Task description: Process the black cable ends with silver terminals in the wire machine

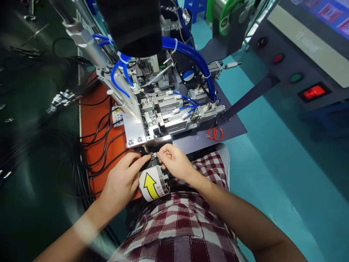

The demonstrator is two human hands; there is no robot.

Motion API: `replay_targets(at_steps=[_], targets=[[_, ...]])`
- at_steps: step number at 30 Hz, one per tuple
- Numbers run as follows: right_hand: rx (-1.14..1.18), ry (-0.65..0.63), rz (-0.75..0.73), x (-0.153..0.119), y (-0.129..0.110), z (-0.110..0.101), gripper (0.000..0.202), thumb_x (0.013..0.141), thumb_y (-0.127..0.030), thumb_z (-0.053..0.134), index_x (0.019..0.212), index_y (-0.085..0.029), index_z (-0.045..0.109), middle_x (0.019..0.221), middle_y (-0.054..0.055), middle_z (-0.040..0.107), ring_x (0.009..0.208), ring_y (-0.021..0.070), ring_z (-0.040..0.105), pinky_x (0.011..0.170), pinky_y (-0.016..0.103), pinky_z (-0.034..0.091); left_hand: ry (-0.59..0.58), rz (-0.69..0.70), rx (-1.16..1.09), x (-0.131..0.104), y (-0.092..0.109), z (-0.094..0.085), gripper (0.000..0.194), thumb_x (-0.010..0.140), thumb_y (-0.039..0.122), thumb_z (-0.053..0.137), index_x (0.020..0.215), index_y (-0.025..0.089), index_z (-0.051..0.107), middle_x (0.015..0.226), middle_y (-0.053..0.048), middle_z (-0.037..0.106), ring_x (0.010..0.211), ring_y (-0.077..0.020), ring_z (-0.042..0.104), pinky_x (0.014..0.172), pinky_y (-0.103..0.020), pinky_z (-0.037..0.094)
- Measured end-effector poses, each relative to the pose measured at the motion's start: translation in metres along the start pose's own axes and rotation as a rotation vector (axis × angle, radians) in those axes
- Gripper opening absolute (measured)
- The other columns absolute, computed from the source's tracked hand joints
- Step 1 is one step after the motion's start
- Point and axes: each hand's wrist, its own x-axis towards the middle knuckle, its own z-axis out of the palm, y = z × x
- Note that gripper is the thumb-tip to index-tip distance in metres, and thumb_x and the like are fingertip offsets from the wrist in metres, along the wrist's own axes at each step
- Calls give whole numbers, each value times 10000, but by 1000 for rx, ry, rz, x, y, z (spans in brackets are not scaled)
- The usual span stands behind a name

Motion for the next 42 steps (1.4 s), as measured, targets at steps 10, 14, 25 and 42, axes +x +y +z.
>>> replay_targets(at_steps=[10,14,25,42], targets=[[193,-105,187,9,-11,-5,284,746,-407,629,631,-168,528,572,-34,540,473,88,468,505,243,340,-40,-9,52,-2,3,0,378,857,61,406,1189,106,580,1012,-129,565,886,-250,560,728,-376,524],[138,-33,122,10,-8,-2,325,769,-465,612,667,-166,534,588,-24,557,490,98,496,517,251,365,-27,-11,52,-3,1,1,373,856,65,416,1188,129,573,1013,-115,568,880,-236,561,724,-354,522],[158,-21,150,8,-5,3,267,771,-376,601,628,-180,489,532,-62,445,454,75,356,490,246,258,13,33,73,-4,1,4,373,854,60,417,1193,98,569,1026,-141,564,897,-256,549,742,-381,516],[236,-21,64,7,6,5,346,758,-496,639,696,-181,509,512,-69,473,475,84,372,519,249,289,-15,-2,71,1,3,3,384,849,62,429,1190,150,582,955,-94,567,824,-219,543,679,-330,495]])
